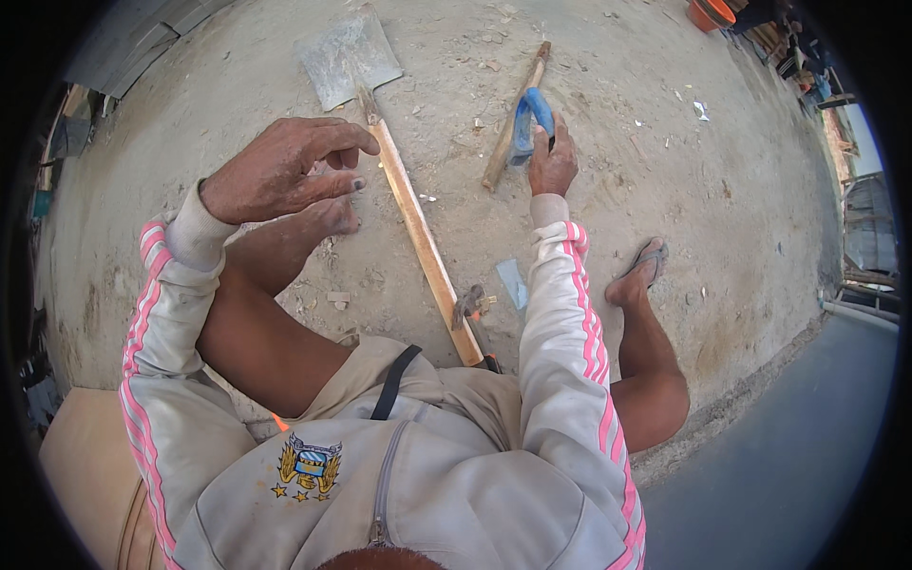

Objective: The person holds a blue metal handle and repeatedly strikes it with a hammer to adjust or secure a component. The person then uses their fingers to manipulate the interior of the handle.

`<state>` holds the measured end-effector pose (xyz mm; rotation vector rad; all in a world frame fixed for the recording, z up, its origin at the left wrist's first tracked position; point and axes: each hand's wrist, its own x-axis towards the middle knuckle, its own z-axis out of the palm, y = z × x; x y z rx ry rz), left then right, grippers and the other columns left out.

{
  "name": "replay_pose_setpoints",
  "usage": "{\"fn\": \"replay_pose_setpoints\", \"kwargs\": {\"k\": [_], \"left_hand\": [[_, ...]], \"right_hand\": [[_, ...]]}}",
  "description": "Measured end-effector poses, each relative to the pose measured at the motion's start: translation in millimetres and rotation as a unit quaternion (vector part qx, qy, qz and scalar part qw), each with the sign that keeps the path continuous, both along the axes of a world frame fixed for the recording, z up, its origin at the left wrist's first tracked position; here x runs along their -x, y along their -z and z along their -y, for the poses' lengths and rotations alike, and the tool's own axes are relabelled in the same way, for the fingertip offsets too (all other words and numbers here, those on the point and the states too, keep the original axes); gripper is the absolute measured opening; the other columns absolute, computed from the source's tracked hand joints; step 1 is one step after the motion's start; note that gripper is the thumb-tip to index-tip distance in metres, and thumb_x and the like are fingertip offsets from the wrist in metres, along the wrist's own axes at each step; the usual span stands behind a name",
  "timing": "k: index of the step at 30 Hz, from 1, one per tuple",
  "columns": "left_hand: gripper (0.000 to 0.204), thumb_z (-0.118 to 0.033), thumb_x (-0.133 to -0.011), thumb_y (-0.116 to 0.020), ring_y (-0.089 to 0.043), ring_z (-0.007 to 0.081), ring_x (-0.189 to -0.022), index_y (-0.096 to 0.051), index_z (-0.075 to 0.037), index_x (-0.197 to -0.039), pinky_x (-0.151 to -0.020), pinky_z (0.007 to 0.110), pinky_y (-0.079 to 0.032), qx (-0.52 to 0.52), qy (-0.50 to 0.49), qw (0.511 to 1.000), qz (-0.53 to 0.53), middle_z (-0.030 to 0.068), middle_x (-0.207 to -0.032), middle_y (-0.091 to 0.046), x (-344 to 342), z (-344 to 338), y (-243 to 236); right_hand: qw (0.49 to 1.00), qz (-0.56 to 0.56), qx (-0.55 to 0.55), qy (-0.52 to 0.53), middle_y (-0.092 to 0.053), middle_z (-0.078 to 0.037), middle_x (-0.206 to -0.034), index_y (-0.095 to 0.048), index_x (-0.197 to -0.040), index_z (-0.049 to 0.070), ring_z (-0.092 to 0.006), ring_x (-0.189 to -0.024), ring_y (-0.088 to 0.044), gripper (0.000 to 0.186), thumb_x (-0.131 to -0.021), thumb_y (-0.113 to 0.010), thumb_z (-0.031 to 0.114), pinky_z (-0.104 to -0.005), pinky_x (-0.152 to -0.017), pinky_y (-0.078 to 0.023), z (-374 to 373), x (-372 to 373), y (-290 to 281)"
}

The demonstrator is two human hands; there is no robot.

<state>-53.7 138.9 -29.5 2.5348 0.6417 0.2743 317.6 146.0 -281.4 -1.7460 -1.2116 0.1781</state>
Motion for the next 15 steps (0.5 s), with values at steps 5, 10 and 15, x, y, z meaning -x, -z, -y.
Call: {"fn": "replay_pose_setpoints", "kwargs": {"k": [5,10,15], "left_hand": [[0.034,-0.024,-0.095,-0.071,-0.065,0.028,-0.077,-0.064,-0.004,-0.121,-0.071,0.042,-0.052,-0.014,-0.028,0.999,-0.016,0.0109,-0.085,-0.066,12,-2,-4],[0.034,-0.025,-0.096,-0.069,-0.066,0.0275,-0.079,-0.064,-0.004,-0.123,-0.071,0.042,-0.052,-0.042,0.007,0.999,0.001,0.0104,-0.089,-0.067,12,-18,4],[0.037,-0.028,-0.096,-0.067,-0.067,0.029,-0.085,-0.064,-0.004,-0.123,-0.076,0.042,-0.053,0.007,-0.067,0.997,-0.032,0.0129,-0.095,-0.069,27,-7,3]], "right_hand": [[0.994,-0.09,-0.052,-0.016,-0.069,-0.019,-0.12,-0.058,-0.144,0.01,-0.0227,-0.087,-0.065,0.05,-0.099,-0.064,0.032,-0.0359,-0.079,-0.055,-3,27,-46],[0.996,-0.028,0.062,-0.05,-0.066,-0.022,-0.132,-0.059,-0.141,0.007,-0.0335,-0.117,-0.067,0.048,-0.099,-0.062,0.03,-0.0417,-0.098,-0.053,5,24,-6],[0.967,-0.148,-0.045,-0.2,-0.066,-0.018,-0.119,-0.05,-0.148,0.009,-0.0342,-0.094,-0.068,0.049,-0.104,-0.059,0.029,-0.0479,-0.088,-0.055,70,138,-97]]}}
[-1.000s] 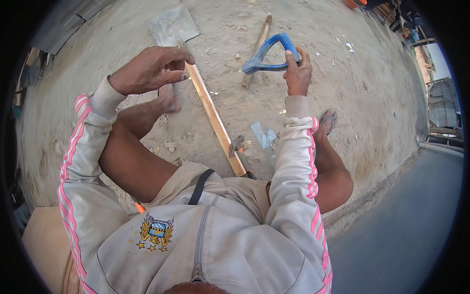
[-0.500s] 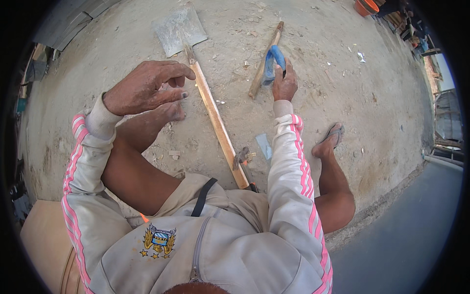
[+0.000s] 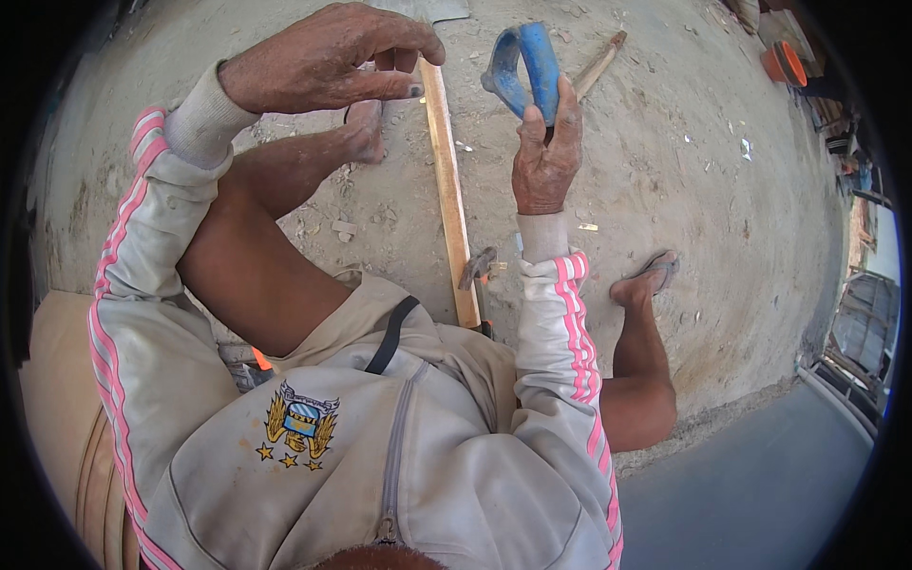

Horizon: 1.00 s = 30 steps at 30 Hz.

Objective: The person holds a blue metal handle and repeatedly strikes it with a hammer to adjust or secure a component. The person then uses their fingers to manipulate the interior of the handle.

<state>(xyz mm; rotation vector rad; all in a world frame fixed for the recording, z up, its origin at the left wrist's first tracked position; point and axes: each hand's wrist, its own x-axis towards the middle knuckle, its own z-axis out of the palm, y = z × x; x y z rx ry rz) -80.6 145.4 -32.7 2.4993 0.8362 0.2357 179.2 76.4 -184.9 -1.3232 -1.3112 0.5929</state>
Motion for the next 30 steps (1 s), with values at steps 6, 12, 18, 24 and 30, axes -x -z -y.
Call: {"fn": "replay_pose_setpoints", "kwargs": {"k": [6,12,18,24,30], "left_hand": [[0.035,-0.031,-0.095,-0.064,-0.068,0.0355,-0.088,-0.066,-0.003,-0.116,-0.078,0.045,-0.053,-0.027,0.029,0.998,0.04,0.0176,-0.095,-0.071,8,-1,-13],[0.036,-0.029,-0.093,-0.066,-0.069,0.0377,-0.088,-0.066,-0.002,-0.117,-0.078,0.045,-0.053,-0.002,0.011,1.0,-0.006,0.0185,-0.096,-0.072,3,0,-18],[0.036,-0.028,-0.093,-0.066,-0.069,0.0384,-0.09,-0.066,-0.003,-0.118,-0.08,0.047,-0.053,-0.016,-0.003,1.0,-0.018,0.0181,-0.097,-0.073,1,5,-16],[0.036,-0.029,-0.093,-0.065,-0.07,0.038,-0.091,-0.066,-0.003,-0.118,-0.082,0.047,-0.054,-0.033,0.007,0.999,-0.017,0.0179,-0.097,-0.073,4,1,-16],[0.036,-0.028,-0.092,-0.065,-0.07,0.0377,-0.091,-0.066,-0.004,-0.118,-0.081,0.047,-0.054,-0.023,0.028,0.999,0.015,0.0175,-0.096,-0.073,3,6,-15]], "right_hand": [[0.962,0.235,0.028,-0.139,-0.064,-0.022,-0.121,-0.05,-0.147,0.012,-0.0395,-0.106,-0.068,0.049,-0.104,-0.058,0.034,-0.0474,-0.089,-0.056,24,24,74],[0.957,0.256,0.035,-0.131,-0.065,-0.022,-0.117,-0.052,-0.145,0.009,-0.0383,-0.102,-0.069,0.047,-0.104,-0.058,0.031,-0.0459,-0.086,-0.057,29,27,78],[0.984,0.114,0.085,-0.105,-0.065,-0.022,-0.115,-0.049,-0.147,0.009,-0.038,-0.101,-0.068,0.05,-0.102,-0.061,0.026,-0.0461,-0.087,-0.056,45,36,67],[0.979,-0.027,0.191,-0.064,-0.065,-0.023,-0.126,-0.05,-0.145,0.008,-0.0369,-0.104,-0.069,0.048,-0.101,-0.062,0.02,-0.0452,-0.093,-0.055,33,41,52],[0.977,0.1,0.154,-0.11,-0.063,-0.023,-0.13,-0.052,-0.145,0.009,-0.0355,-0.11,-0.068,0.048,-0.101,-0.063,0.025,-0.0434,-0.093,-0.055,20,40,70]]}}
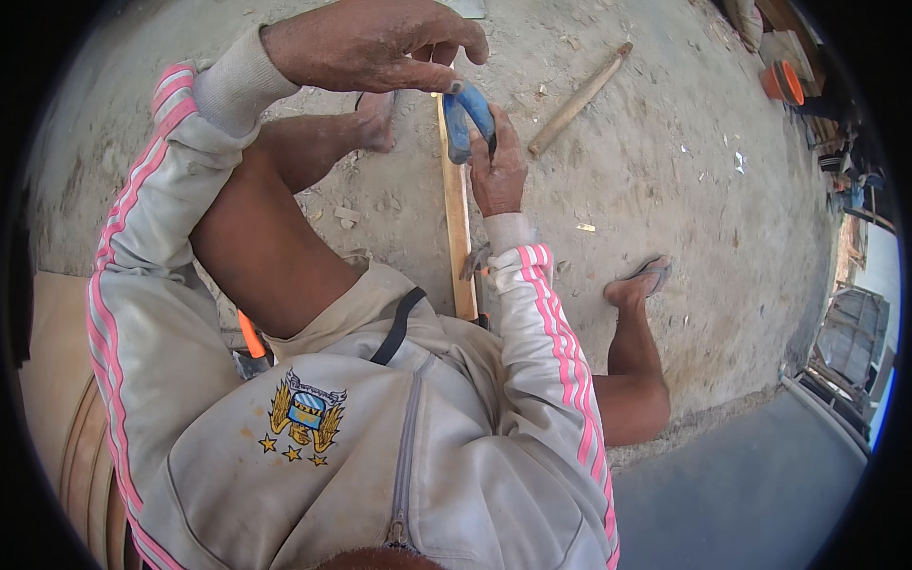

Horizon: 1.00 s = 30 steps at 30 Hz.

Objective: The person holds a blue metal handle and repeatedly strikes it with a hammer to adjust or secure a component. The person then uses their fingers to manipulate the interior of the handle.

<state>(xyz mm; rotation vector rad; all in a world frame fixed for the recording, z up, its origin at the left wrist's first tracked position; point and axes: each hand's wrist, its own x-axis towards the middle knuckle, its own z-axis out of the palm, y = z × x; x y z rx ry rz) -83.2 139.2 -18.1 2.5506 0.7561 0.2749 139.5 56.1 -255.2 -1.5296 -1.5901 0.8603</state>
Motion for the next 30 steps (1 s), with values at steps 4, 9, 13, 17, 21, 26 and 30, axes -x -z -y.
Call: {"fn": "replay_pose_setpoints", "kwargs": {"k": [4,9,13,17,21,26,30], "left_hand": [[0.036,-0.029,-0.092,-0.066,-0.07,0.0381,-0.089,-0.066,-0.004,-0.118,-0.08,0.047,-0.054,-0.007,-0.021,0.999,-0.049,0.0179,-0.095,-0.073,-2,-2,-3],[0.036,-0.029,-0.093,-0.066,-0.07,0.0376,-0.088,-0.066,-0.004,-0.118,-0.079,0.047,-0.054,0.006,-0.016,0.999,-0.049,0.0171,-0.096,-0.073,-6,2,-3],[0.037,-0.029,-0.093,-0.066,-0.07,0.0372,-0.09,-0.067,-0.005,-0.12,-0.079,0.046,-0.055,0.012,-0.024,0.998,-0.055,0.0178,-0.097,-0.073,-4,-1,-7],[0.034,-0.026,-0.094,-0.069,-0.068,0.0294,-0.085,-0.065,-0.004,-0.12,-0.077,0.042,-0.054,-0.014,0.001,1.0,-0.021,0.0137,-0.093,-0.069,-11,-1,7],[0.038,-0.026,-0.095,-0.07,-0.068,0.0299,-0.088,-0.064,-0.004,-0.125,-0.078,0.043,-0.055,-0.042,0.005,0.999,-0.035,0.0153,-0.1,-0.069,-9,-7,24],[0.061,-0.016,-0.081,-0.08,-0.059,0.0303,-0.121,-0.056,-0.017,-0.137,-0.098,0.043,-0.055,-0.174,0.057,0.979,-0.091,0.0115,-0.133,-0.058,-33,0,32],[0.086,-0.015,-0.071,-0.087,-0.041,0.0346,-0.142,-0.049,-0.025,-0.147,-0.118,0.048,-0.039,-0.233,0.142,0.958,-0.095,0.0094,-0.153,-0.042,-59,15,21]], "right_hand": [[0.998,0.027,-0.051,-0.012,-0.065,-0.021,-0.122,-0.052,-0.144,0.009,-0.031,-0.099,-0.068,0.046,-0.102,-0.061,0.025,-0.0406,-0.085,-0.055,3,-3,17],[0.997,0.075,-0.026,-0.025,-0.067,-0.014,-0.105,-0.05,-0.146,0.011,-0.017,-0.07,-0.068,0.047,-0.103,-0.061,0.028,-0.0318,-0.061,-0.059,-7,-8,30],[0.998,-0.043,0.036,0.03,-0.066,-0.022,-0.121,-0.049,-0.145,0.014,-0.0362,-0.091,-0.072,0.048,-0.1,-0.062,0.027,-0.0429,-0.08,-0.058,-4,3,-10],[1.0,-0.004,-0.024,0.01,-0.068,-0.017,-0.107,-0.05,-0.144,0.013,-0.0243,-0.073,-0.068,0.048,-0.1,-0.063,0.025,-0.0347,-0.066,-0.058,-3,-12,26],[0.991,-0.112,0.039,0.059,-0.069,-0.01,-0.087,-0.05,-0.142,0.009,-0.0141,-0.048,-0.06,0.049,-0.1,-0.063,0.028,-0.0278,-0.044,-0.049,-15,-19,-21],[0.926,-0.306,0.191,0.109,-0.064,-0.007,-0.078,-0.054,-0.135,0.003,-0.0097,-0.041,-0.048,0.047,-0.099,-0.063,0.032,-0.0275,-0.035,-0.033,-37,-66,-81],[0.835,-0.465,0.271,0.111,-0.063,-0.002,-0.073,-0.06,-0.108,0.011,-0.0084,-0.04,-0.043,0.029,-0.099,-0.064,0.037,-0.0266,-0.037,-0.03,-46,-108,-84]]}}
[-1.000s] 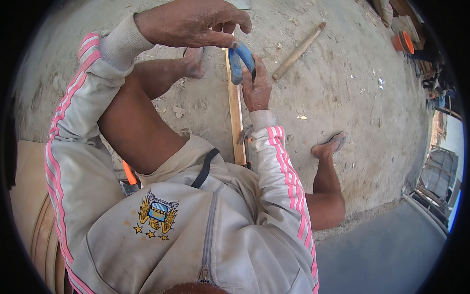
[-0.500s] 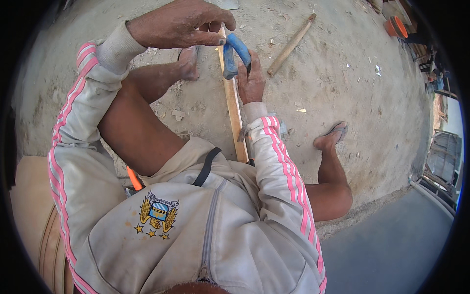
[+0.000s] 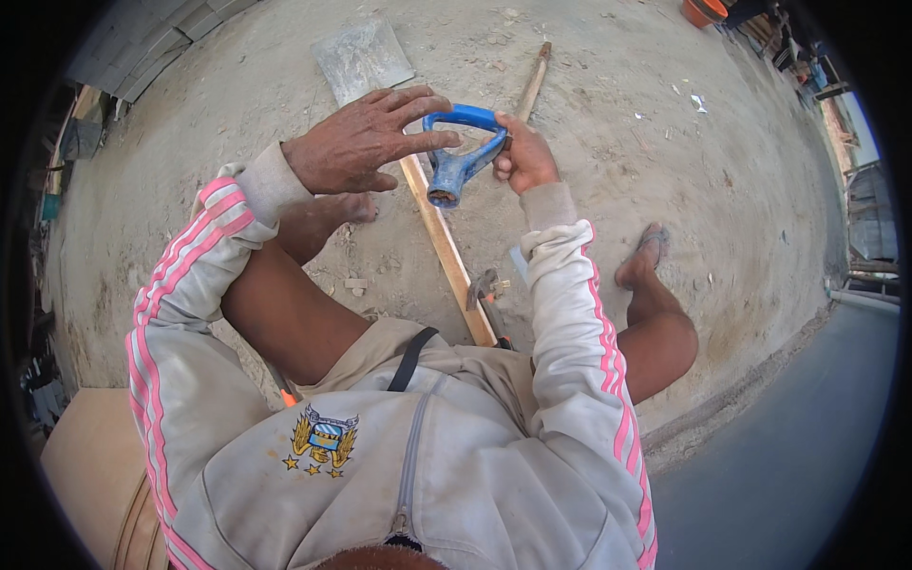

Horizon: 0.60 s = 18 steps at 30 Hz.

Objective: The person holds a blue metal handle and repeatedly strikes it with a hammer to adjust or secure a component. The person then uses their fingers to manipulate the interior of the handle.

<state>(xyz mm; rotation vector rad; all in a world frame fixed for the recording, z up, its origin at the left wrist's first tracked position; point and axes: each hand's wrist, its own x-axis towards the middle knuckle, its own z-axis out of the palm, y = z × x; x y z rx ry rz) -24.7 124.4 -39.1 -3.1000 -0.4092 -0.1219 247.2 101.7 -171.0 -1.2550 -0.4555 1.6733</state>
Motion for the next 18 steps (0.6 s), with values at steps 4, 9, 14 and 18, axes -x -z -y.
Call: {"fn": "replay_pose_setpoints", "kwargs": {"k": [4,9,14,18], "left_hand": [[0.089,-0.018,-0.069,-0.088,-0.035,0.0351,-0.147,-0.049,-0.027,-0.147,-0.121,0.052,-0.033,0.042,0.048,0.996,0.058,0.0065,-0.155,-0.04,-29,18,-11],[0.049,-0.022,-0.081,-0.081,-0.06,0.0297,-0.123,-0.058,-0.012,-0.122,-0.115,0.05,-0.038,0.212,0.029,0.972,0.097,0.0065,-0.125,-0.064,-56,9,-16],[0.04,-0.029,-0.083,-0.077,-0.064,0.0285,-0.108,-0.062,-0.011,-0.115,-0.1,0.043,-0.048,0.323,-0.04,0.936,0.133,0.0091,-0.111,-0.067,-54,1,-26],[0.037,-0.032,-0.084,-0.076,-0.065,0.0284,-0.099,-0.064,-0.01,-0.111,-0.09,0.041,-0.051,0.351,-0.031,0.925,0.144,0.0102,-0.103,-0.067,-50,7,-30]], "right_hand": [[0.993,-0.112,-0.025,-0.039,-0.063,-0.001,-0.073,-0.058,-0.101,0.013,-0.0087,-0.043,-0.045,0.029,-0.1,-0.061,0.042,-0.0273,-0.04,-0.033,2,-12,-7],[0.993,-0.08,-0.081,-0.035,-0.065,-0.006,-0.075,-0.059,-0.102,0.012,-0.0138,-0.048,-0.053,0.043,-0.104,-0.048,0.053,-0.0284,-0.041,-0.036,2,7,9],[0.973,0.191,-0.071,-0.107,-0.067,-0.01,-0.079,-0.063,-0.116,0.008,-0.015,-0.05,-0.06,0.059,-0.103,-0.043,0.062,-0.0278,-0.041,-0.041,31,16,-33],[0.929,0.269,-0.252,0.044,-0.065,-0.004,-0.078,-0.069,-0.109,0.003,-0.0105,-0.06,-0.064,0.034,-0.101,-0.061,0.035,-0.0235,-0.05,-0.044,38,20,-37]]}}
